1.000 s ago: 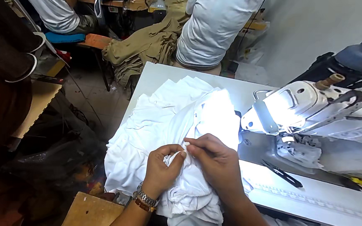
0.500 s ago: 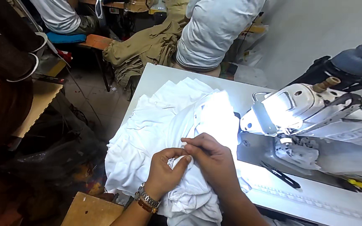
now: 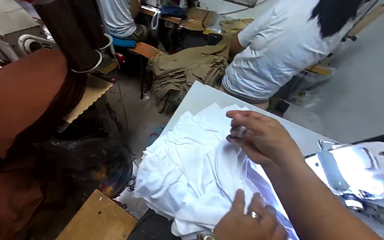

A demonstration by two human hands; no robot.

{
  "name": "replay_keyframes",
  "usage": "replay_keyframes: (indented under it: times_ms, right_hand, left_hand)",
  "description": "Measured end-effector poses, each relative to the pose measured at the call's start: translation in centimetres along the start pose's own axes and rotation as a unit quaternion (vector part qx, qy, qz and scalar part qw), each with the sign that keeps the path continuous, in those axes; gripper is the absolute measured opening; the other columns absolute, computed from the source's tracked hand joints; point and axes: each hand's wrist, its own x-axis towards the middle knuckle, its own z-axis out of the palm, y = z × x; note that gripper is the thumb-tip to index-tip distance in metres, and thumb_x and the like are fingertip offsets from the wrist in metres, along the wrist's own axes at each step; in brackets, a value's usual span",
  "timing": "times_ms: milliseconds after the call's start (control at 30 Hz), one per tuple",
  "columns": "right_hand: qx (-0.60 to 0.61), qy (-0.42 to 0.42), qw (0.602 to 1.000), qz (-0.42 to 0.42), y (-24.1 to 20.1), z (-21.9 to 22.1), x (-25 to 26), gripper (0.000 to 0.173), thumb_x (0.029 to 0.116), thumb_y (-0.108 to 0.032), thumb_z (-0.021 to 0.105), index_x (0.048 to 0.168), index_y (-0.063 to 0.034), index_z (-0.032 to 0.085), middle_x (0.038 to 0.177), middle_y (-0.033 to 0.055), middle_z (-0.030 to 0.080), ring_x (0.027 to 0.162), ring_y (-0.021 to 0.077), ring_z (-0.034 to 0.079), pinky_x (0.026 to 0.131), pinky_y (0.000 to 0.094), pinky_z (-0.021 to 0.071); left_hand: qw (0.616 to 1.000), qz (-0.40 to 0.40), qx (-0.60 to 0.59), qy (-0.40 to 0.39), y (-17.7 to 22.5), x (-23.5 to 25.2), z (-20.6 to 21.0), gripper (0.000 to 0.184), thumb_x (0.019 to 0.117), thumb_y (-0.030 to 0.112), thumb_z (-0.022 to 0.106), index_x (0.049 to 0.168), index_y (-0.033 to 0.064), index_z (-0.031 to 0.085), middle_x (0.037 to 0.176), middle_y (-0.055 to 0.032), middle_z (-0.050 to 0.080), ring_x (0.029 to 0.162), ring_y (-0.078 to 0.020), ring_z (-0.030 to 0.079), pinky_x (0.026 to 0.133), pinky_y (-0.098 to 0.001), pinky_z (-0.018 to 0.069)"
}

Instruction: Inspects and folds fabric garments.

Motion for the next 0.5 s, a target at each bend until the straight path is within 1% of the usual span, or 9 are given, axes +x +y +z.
replay_keyframes:
  times_ms: [100, 133, 167, 200, 267, 300, 367, 433, 500]
  right_hand:
    - [-0.247, -0.107, 0.962, -0.052, 0.2, 3.7, 4.1, 0.014, 0.1018, -0.015, 0.062, 0.108, -0.0044, 0.069, 0.086, 0.0001, 0.065, 0.06, 0.0048, 0.054, 0.055, 0.0228, 0.0478]
    - [-0.343, -0.144, 0.924, -0.086, 0.7, 4.8, 5.6, 0.017, 0.1018, -0.014, 0.062, 0.109, -0.0021, 0.071, 0.094, 0.006, 0.068, 0.069, 0.0108, 0.058, 0.063, 0.0296, 0.05]
    - [-0.422, -0.177, 0.881, -0.118, 1.4, 5.8, 7.0, 0.018, 0.1018, -0.012, 0.062, 0.109, 0.0002, 0.073, 0.104, 0.0142, 0.071, 0.088, 0.0228, 0.067, 0.081, 0.043, 0.055]
    - [-0.476, -0.204, 0.843, -0.147, 2.5, 6.6, 8.4, 0.018, 0.1008, -0.008, 0.061, 0.11, 0.0015, 0.074, 0.11, 0.02, 0.071, 0.102, 0.0323, 0.068, 0.093, 0.0518, 0.0533]
    - [-0.544, -0.244, 0.786, -0.163, 4.5, 8.2, 10.2, 0.021, 0.0993, -0.003, 0.059, 0.115, 0.0018, 0.074, 0.119, 0.0253, 0.067, 0.114, 0.0406, 0.064, 0.102, 0.0567, 0.0493]
    - [-0.567, -0.258, 0.768, -0.147, 5.1, 8.9, 10.6, 0.024, 0.0997, -0.003, 0.059, 0.12, 0.0015, 0.072, 0.125, 0.026, 0.065, 0.118, 0.0414, 0.062, 0.105, 0.0566, 0.0477]
    - [-0.604, -0.266, 0.743, -0.108, 5.9, 10.0, 11.1, 0.026, 0.0994, -0.006, 0.061, 0.123, 0.0015, 0.07, 0.128, 0.0253, 0.063, 0.12, 0.0408, 0.061, 0.105, 0.0564, 0.0475]
    - [-0.628, -0.257, 0.729, -0.088, 6.6, 10.4, 11.3, 0.021, 0.0961, -0.004, 0.065, 0.115, 0.0034, 0.071, 0.123, 0.0258, 0.064, 0.116, 0.0417, 0.063, 0.1, 0.0583, 0.0496]
    - [-0.619, -0.242, 0.739, -0.107, 7.3, 10.1, 11.5, 0.015, 0.0944, -0.002, 0.066, 0.107, 0.0054, 0.071, 0.118, 0.0257, 0.065, 0.111, 0.0419, 0.064, 0.097, 0.0589, 0.0512]
  left_hand:
    - [0.997, 0.032, 0.063, -0.026, 0.2, 0.7, 0.5, 0.028, 0.0951, 0.001, 0.057, 0.117, 0.0074, 0.074, 0.121, -0.0099, 0.073, 0.125, -0.0309, 0.063, 0.112, -0.061, 0.0388]
    - [0.997, 0.042, 0.059, -0.021, 0.0, 0.8, 0.6, 0.027, 0.095, 0.0, 0.055, 0.113, 0.0053, 0.075, 0.114, -0.0122, 0.075, 0.117, -0.0311, 0.068, 0.11, -0.0594, 0.0416]
    - [0.998, 0.048, 0.039, -0.015, -0.3, 0.8, 0.6, 0.026, 0.0949, 0.0, 0.055, 0.109, 0.0049, 0.076, 0.108, -0.0135, 0.075, 0.11, -0.0309, 0.07, 0.107, -0.0558, 0.0453]
    - [0.999, 0.037, 0.001, 0.011, -0.4, 0.6, 0.8, 0.023, 0.0948, 0.003, 0.056, 0.104, 0.0055, 0.077, 0.103, -0.014, 0.075, 0.104, -0.0297, 0.071, 0.102, -0.0494, 0.0499]
    - [0.992, -0.025, -0.124, -0.005, -0.6, 0.1, -0.2, 0.023, 0.0948, 0.015, 0.061, 0.106, 0.0021, 0.076, 0.106, -0.0163, 0.075, 0.106, -0.0282, 0.07, 0.096, -0.042, 0.0531]
    - [0.981, -0.049, -0.182, -0.047, -0.8, -0.1, -0.9, 0.027, 0.095, 0.018, 0.062, 0.11, -0.001, 0.074, 0.11, -0.0188, 0.074, 0.11, -0.0306, 0.069, 0.097, -0.0445, 0.0523]
    - [0.953, -0.061, -0.249, -0.16, -1.8, -0.1, -2.5, 0.031, 0.0966, 0.019, 0.063, 0.115, -0.004, 0.07, 0.118, -0.0221, 0.07, 0.117, -0.0352, 0.064, 0.101, -0.0505, 0.0478]
    - [0.934, -0.056, -0.26, -0.239, -2.5, 0.2, -4.3, 0.03, 0.0969, 0.016, 0.063, 0.118, -0.0035, 0.068, 0.122, -0.0219, 0.068, 0.119, -0.0351, 0.061, 0.102, -0.051, 0.0459]
    - [0.933, -0.054, -0.271, -0.23, -2.5, -0.3, -4.7, 0.03, 0.0962, 0.015, 0.064, 0.118, -0.005, 0.068, 0.122, -0.0229, 0.068, 0.119, -0.0356, 0.062, 0.102, -0.0507, 0.046]
